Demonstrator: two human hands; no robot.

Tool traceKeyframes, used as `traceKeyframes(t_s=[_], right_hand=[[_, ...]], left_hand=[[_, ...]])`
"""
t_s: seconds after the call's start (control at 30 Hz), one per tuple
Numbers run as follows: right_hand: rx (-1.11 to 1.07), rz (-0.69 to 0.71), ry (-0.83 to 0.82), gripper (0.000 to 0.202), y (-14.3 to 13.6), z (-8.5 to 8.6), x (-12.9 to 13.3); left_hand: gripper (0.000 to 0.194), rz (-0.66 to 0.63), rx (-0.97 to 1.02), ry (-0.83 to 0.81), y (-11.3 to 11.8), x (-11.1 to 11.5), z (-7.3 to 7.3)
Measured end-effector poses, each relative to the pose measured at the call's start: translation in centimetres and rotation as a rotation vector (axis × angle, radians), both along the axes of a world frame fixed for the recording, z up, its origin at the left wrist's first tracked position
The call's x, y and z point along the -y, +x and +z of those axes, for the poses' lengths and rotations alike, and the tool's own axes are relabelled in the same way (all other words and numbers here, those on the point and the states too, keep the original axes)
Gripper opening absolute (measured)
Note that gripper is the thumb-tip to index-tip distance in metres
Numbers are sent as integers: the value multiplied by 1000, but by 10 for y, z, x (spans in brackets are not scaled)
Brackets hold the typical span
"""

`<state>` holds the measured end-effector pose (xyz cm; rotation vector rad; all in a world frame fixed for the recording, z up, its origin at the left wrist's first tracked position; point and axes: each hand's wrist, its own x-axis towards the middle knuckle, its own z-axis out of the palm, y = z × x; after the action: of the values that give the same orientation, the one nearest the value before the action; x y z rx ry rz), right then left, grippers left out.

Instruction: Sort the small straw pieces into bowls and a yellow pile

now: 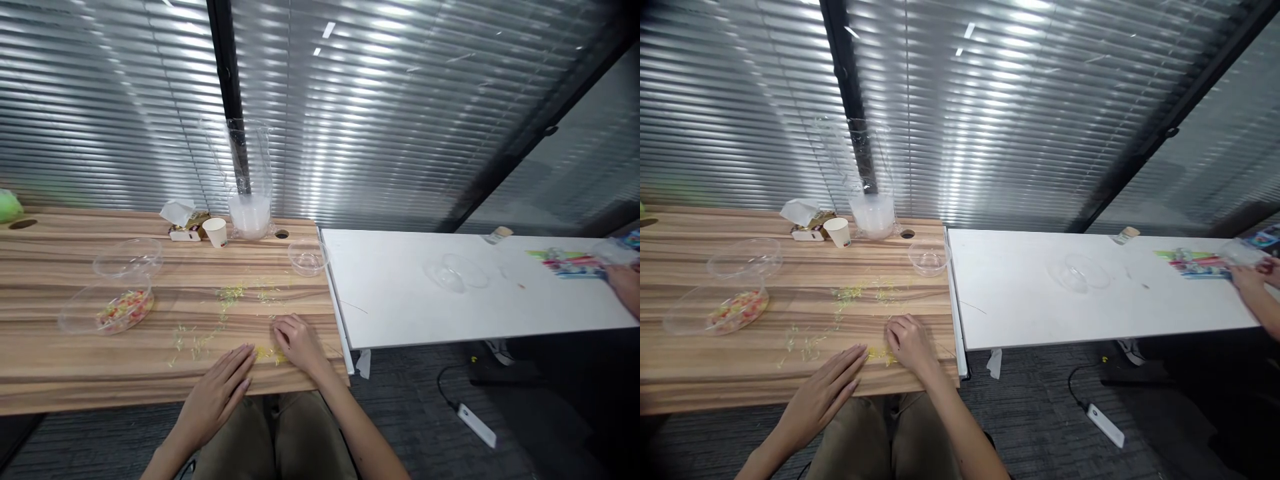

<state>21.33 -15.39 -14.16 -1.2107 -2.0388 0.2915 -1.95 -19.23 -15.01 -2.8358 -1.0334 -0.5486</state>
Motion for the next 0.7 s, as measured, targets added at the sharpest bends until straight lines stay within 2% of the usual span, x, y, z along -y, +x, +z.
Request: traceKeyframes(t_s=[0.5,0.7], right_hand=[[-6,-6,8,18,-1,-1,-1],[9,-17,25,18,-1,4,0]], left_hand=[[54,7,-47,48,0,0,-3],[52,3,-13,43,0,2,-5]])
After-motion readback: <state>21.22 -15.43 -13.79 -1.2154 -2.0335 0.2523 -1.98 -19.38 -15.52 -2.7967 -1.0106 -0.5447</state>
